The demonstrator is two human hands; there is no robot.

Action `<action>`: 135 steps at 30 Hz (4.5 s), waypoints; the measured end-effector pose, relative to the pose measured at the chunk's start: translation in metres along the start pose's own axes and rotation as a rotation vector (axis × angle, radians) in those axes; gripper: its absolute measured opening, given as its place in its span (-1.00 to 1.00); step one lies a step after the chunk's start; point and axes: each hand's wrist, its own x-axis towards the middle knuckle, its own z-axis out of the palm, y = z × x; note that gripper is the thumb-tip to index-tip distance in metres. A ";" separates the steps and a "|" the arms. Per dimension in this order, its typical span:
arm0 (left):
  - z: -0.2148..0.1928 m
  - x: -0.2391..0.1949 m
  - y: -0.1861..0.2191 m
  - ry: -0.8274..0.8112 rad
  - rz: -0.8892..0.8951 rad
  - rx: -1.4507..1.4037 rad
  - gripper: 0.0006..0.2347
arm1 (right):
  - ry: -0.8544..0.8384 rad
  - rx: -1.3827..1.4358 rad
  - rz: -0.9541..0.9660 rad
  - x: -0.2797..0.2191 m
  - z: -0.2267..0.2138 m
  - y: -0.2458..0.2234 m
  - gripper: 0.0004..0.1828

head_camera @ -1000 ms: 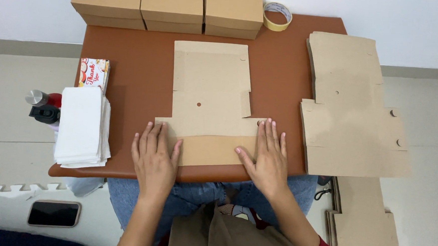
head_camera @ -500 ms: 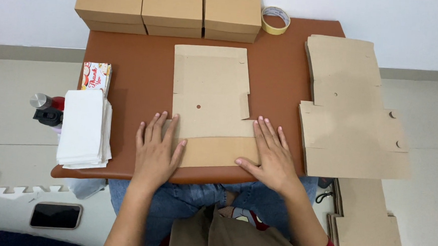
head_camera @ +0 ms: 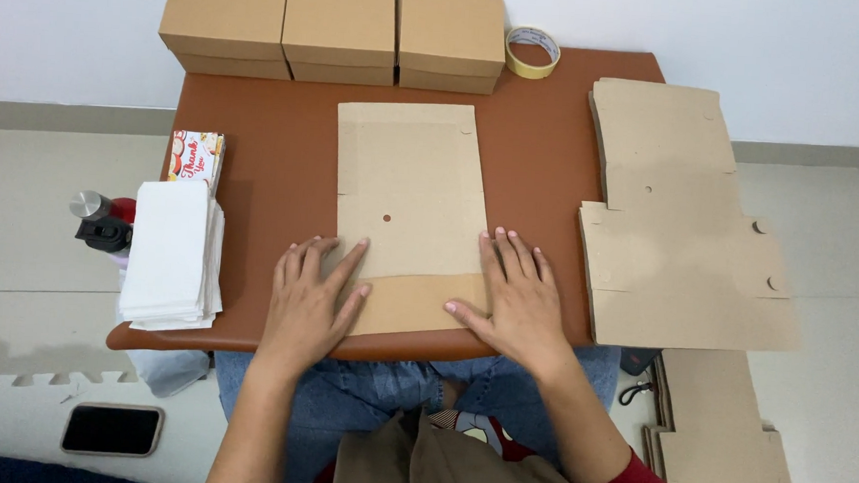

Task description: The person assembles a flat cardboard box by folding the sides and tucking the flaps into slots. They then place a white paper insert inside the box and close the lid, stacking the finished box with others.

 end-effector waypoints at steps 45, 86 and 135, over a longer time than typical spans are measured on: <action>-0.004 0.043 -0.007 0.198 -0.403 -0.058 -0.63 | -0.049 0.316 0.216 0.093 -0.041 0.046 -0.35; -0.006 0.013 0.000 0.031 -0.053 -0.165 -0.63 | 0.031 0.098 0.007 0.062 0.015 0.022 -0.29; 0.023 0.032 0.055 -0.096 0.006 -0.071 -0.41 | -0.087 0.226 -0.042 0.008 0.006 -0.030 -0.21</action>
